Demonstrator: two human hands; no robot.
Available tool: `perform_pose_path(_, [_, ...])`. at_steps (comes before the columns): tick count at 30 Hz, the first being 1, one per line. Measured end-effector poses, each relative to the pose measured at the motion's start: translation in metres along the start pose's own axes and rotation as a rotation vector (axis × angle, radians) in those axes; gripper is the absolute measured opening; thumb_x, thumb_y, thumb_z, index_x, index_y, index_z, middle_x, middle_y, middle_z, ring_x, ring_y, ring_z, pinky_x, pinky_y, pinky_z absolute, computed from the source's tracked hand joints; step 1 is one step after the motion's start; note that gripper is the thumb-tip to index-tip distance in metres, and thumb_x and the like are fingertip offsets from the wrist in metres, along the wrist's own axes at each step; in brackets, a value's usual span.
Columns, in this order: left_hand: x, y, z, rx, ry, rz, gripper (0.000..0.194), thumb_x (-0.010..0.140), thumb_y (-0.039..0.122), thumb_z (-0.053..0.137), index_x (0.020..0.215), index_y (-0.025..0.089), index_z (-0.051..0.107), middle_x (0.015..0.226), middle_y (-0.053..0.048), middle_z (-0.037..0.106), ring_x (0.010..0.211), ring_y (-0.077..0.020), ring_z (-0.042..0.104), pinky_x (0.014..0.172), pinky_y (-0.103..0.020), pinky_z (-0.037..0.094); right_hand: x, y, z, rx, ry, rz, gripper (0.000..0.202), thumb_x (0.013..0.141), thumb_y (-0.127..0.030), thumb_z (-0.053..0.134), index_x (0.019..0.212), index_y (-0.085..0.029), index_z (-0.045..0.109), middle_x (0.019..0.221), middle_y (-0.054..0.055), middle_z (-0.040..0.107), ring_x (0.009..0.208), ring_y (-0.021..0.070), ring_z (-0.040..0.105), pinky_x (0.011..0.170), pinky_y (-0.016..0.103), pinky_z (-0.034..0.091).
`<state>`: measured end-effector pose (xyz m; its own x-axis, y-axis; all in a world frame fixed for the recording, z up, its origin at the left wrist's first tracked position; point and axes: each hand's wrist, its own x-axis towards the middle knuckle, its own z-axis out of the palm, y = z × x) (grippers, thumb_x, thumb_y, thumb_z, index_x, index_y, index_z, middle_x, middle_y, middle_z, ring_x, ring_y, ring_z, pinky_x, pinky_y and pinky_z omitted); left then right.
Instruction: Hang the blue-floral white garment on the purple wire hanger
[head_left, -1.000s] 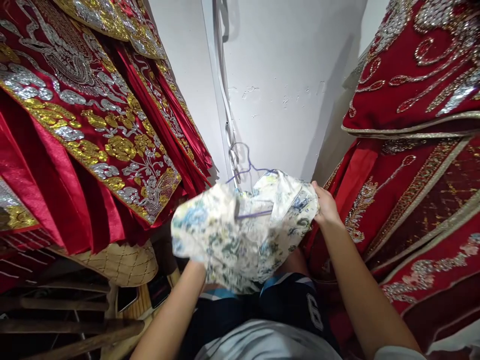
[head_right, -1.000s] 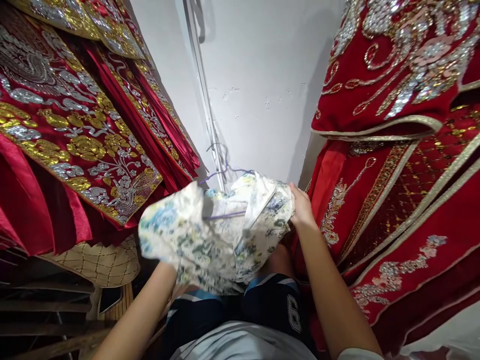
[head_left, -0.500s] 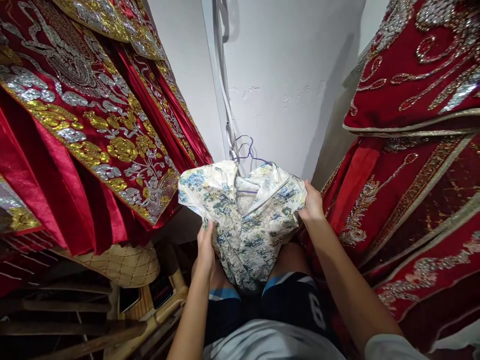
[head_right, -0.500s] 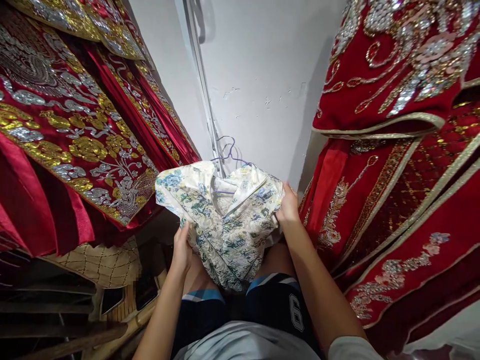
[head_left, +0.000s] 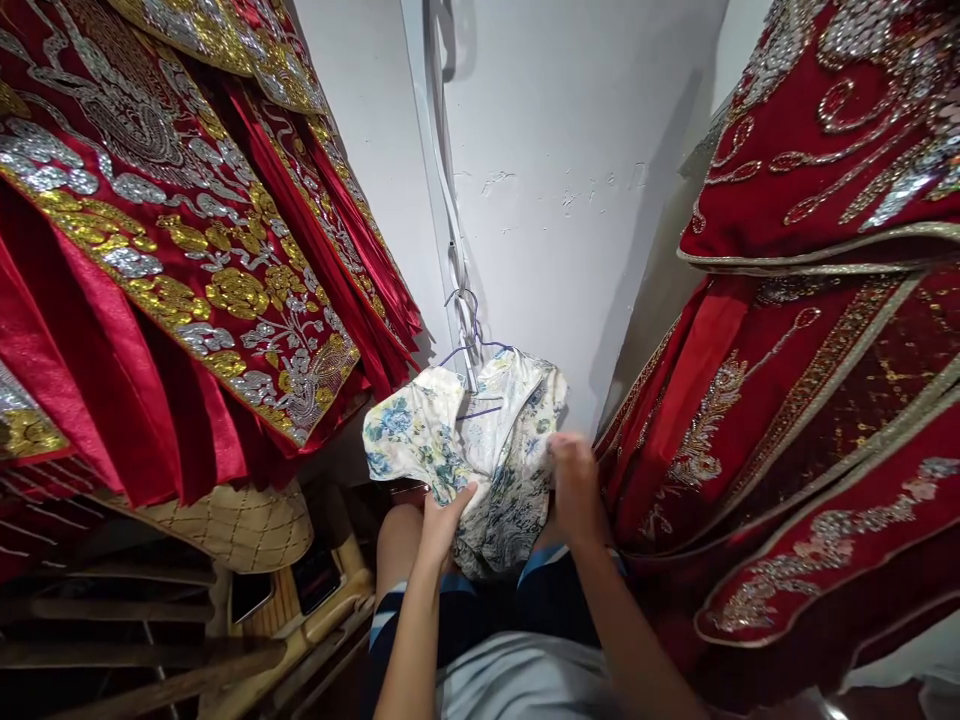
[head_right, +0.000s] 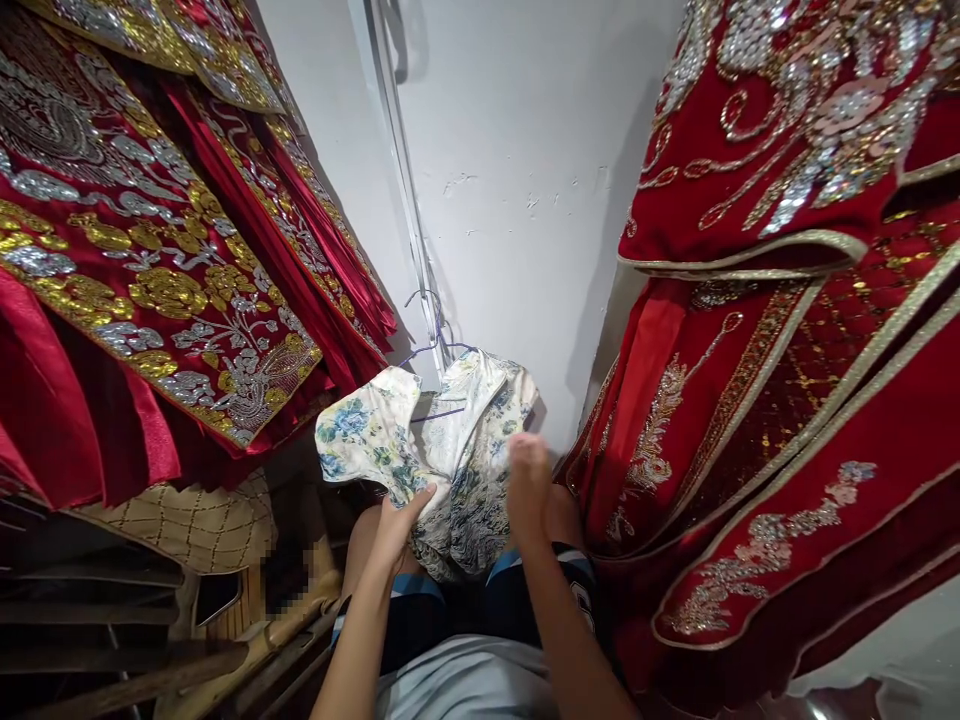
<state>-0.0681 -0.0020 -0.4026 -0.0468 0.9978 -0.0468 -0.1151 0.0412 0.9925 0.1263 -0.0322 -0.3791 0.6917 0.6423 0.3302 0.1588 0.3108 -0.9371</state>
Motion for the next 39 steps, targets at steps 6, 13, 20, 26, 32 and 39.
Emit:
perform_pose_path(6, [-0.010, 0.019, 0.001, -0.006, -0.081, -0.044, 0.050, 0.054, 0.035, 0.088, 0.094, 0.011, 0.071, 0.101, -0.017, 0.075, 0.100, -0.0331, 0.070, 0.092, -0.042, 0.052, -0.049, 0.017, 0.030, -0.117, -0.949, 0.338, 0.052, 0.092, -0.064, 0.041, 0.067, -0.021, 0.057, 0.052, 0.001, 0.057, 0.053, 0.0182, 0.055, 0.057, 0.030, 0.042])
perform_pose_path(13, [-0.012, 0.019, -0.002, -0.055, -0.102, -0.087, 0.052, 0.052, 0.031, 0.090, 0.096, 0.014, 0.069, 0.106, -0.015, 0.074, 0.099, -0.0299, 0.070, 0.092, -0.039, 0.052, -0.035, 0.019, 0.021, -0.071, -0.824, 0.297, 0.046, 0.092, -0.065, 0.044, 0.074, -0.023, 0.044, 0.056, -0.005, 0.051, 0.053, 0.0141, 0.049, 0.057, 0.028, 0.039])
perform_pose_path(20, [-0.015, 0.021, -0.002, -0.063, -0.138, -0.098, 0.049, 0.056, 0.033, 0.087, 0.099, 0.016, 0.069, 0.110, -0.013, 0.073, 0.107, -0.0313, 0.067, 0.097, -0.041, 0.050, -0.035, 0.017, 0.020, 0.121, -0.928, 0.330, 0.043, 0.092, -0.060, 0.050, 0.072, -0.023, 0.041, 0.053, -0.006, 0.044, 0.051, 0.0121, 0.042, 0.054, 0.027, 0.034])
perform_pose_path(26, [-0.002, 0.002, -0.009, 0.087, 0.099, 0.072, 0.051, 0.065, 0.035, 0.079, 0.109, 0.015, 0.062, 0.119, -0.017, 0.067, 0.118, -0.0343, 0.060, 0.104, -0.047, 0.044, -0.036, 0.011, 0.019, 0.108, -0.825, 0.287, 0.040, 0.091, -0.054, 0.053, 0.067, -0.022, 0.046, 0.050, -0.005, 0.044, 0.048, 0.0122, 0.038, 0.052, 0.028, 0.030])
perform_pose_path(32, [-0.031, -0.025, 0.009, 0.448, 0.474, 0.659, 0.070, 0.077, 0.034, 0.071, 0.138, 0.017, 0.041, 0.150, -0.022, 0.035, 0.143, -0.0334, 0.030, 0.116, -0.049, 0.025, -0.043, -0.001, 0.025, 0.081, -0.842, 0.229, 0.032, 0.093, -0.043, 0.053, 0.070, -0.020, 0.055, 0.053, -0.002, 0.057, 0.050, 0.0133, 0.048, 0.055, 0.027, 0.036])
perform_pose_path(39, [-0.027, -0.023, 0.011, 0.480, 0.048, 0.511, 0.014, 0.088, 0.032, 0.056, 0.082, 0.022, 0.065, 0.080, -0.006, 0.067, 0.084, -0.0247, 0.060, 0.082, -0.035, 0.044, -0.046, -0.012, 0.033, 0.111, -0.856, 0.279, 0.022, 0.087, -0.034, 0.059, 0.073, -0.018, 0.063, 0.053, -0.001, 0.059, 0.049, 0.0126, 0.050, 0.054, 0.026, 0.037])
